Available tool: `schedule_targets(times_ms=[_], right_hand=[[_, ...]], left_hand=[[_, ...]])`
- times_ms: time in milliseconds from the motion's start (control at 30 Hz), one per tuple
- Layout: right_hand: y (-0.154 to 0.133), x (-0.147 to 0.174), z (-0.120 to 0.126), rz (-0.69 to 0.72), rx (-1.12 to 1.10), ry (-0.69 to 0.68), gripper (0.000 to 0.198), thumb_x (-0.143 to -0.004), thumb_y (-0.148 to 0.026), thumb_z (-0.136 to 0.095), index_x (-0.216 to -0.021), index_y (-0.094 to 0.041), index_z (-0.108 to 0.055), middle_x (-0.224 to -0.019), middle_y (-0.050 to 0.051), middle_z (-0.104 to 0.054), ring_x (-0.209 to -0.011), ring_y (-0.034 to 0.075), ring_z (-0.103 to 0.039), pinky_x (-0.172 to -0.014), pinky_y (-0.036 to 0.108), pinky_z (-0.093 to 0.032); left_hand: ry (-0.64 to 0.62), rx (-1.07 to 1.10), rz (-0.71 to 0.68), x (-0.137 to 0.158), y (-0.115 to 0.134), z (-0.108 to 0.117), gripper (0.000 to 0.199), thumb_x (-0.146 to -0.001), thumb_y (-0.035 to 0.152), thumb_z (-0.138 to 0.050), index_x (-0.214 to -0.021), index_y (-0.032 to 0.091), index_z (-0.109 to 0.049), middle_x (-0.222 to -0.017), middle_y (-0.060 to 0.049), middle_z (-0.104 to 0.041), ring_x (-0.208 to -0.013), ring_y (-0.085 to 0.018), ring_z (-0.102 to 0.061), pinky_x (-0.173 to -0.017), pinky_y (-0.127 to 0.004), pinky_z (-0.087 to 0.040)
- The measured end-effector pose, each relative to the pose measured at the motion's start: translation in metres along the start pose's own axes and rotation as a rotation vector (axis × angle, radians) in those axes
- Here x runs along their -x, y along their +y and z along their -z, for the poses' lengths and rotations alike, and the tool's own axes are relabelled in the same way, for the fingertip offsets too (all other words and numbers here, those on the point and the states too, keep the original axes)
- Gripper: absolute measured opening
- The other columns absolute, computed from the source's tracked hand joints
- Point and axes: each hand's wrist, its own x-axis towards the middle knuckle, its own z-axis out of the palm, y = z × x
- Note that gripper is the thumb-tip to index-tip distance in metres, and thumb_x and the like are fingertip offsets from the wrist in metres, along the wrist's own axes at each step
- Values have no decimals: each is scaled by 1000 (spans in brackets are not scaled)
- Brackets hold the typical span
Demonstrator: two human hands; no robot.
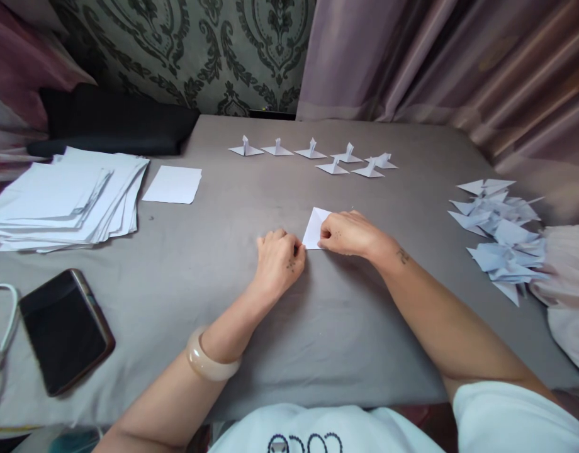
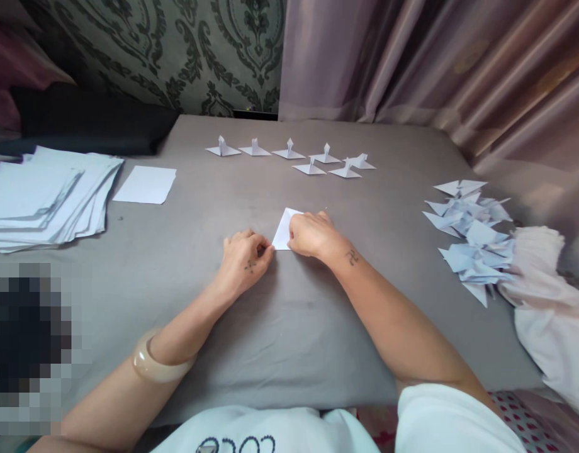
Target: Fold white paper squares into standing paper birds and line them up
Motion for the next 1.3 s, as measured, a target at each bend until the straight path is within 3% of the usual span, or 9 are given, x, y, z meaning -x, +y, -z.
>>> schedule_targets(times_ms=[333,533,600,667,767,833,1133,1200,1300], right_hand=[[1,-2,4,-27,-16,-48,15,-77,-24,-57,-71,-18,-70,-72,6,-68,-69,18,-60,-73,31,-39],[-1,-7,5,-33,25,-90,15,-75,-26,-60,-79,-18,-71,-80,8,-71,-74,20,-64,-74,31,-42],[-2,-8,6,-43,28,-98,15,-75,-25,-61,-82,-17,-72,-83,9,-72,-76,21,-65,-75,31,-43],[-3,-9,7,-51,27,-102,17,-74,-24,-62,-84,-17,-72,-85,10,-72,-79,21,-66,-76,31,-43],[-4,-9,7,-58,23,-101,20,-72,-23,-63,-89,-17,-72,-88,10,-72,-82,22,-66,-77,31,-44],[-5,-9,7,-58,23,-96,21,-71,-22,-64,-90,-17,-72,-88,10,-72,-84,22,-66,-79,32,-45],[1,6,14,16,19,-67,14,-74,-15,-59,-81,-19,-71,-81,7,-71,-85,21,-64,-82,32,-42],[10,16,11,74,-67,31,16,-77,-17,-56,-81,-20,-71,-81,5,-71,-84,20,-63,-80,30,-41],[24,33,-10,41,-328,433,26,-83,-20,-46,-96,-23,-69,-99,3,-71,-89,17,-62,-74,27,-42]], left_hand=[[20,70,32,-4,-7,-2,7,-84,21,-56,-87,17,-62,-90,-7,-62,-89,-24,-55,-80,-39,-38],[111,287,46,-8,-18,0,23,-74,3,-49,-86,17,-63,-82,-4,-62,-75,-17,-56,-70,-31,-43],[183,357,-34,-6,-18,-2,23,-75,3,-46,-81,17,-64,-83,-4,-63,-73,-15,-57,-67,-28,-44],[220,412,-205,-3,-16,-6,25,-77,4,-45,-81,18,-65,-88,-4,-65,-76,-14,-59,-68,-26,-47],[170,363,-461,1,-12,-14,32,-79,1,-42,-90,18,-67,-101,-6,-67,-89,-16,-61,-79,-28,-50],[114,252,-550,2,-11,-17,36,-79,0,-41,-97,16,-67,-105,-8,-66,-96,-19,-60,-86,-31,-50],[-15,-83,-586,4,-7,-10,39,-86,3,-37,-110,13,-65,-108,-11,-62,-96,-22,-55,-87,-35,-50],[-17,-103,-582,4,-6,-10,39,-88,3,-35,-110,15,-65,-108,-11,-61,-95,-21,-55,-86,-34,-50],[-16,-109,-592,5,-6,-10,39,-89,4,-34,-112,14,-64,-109,-10,-60,-95,-21,-54,-85,-33,-50]])
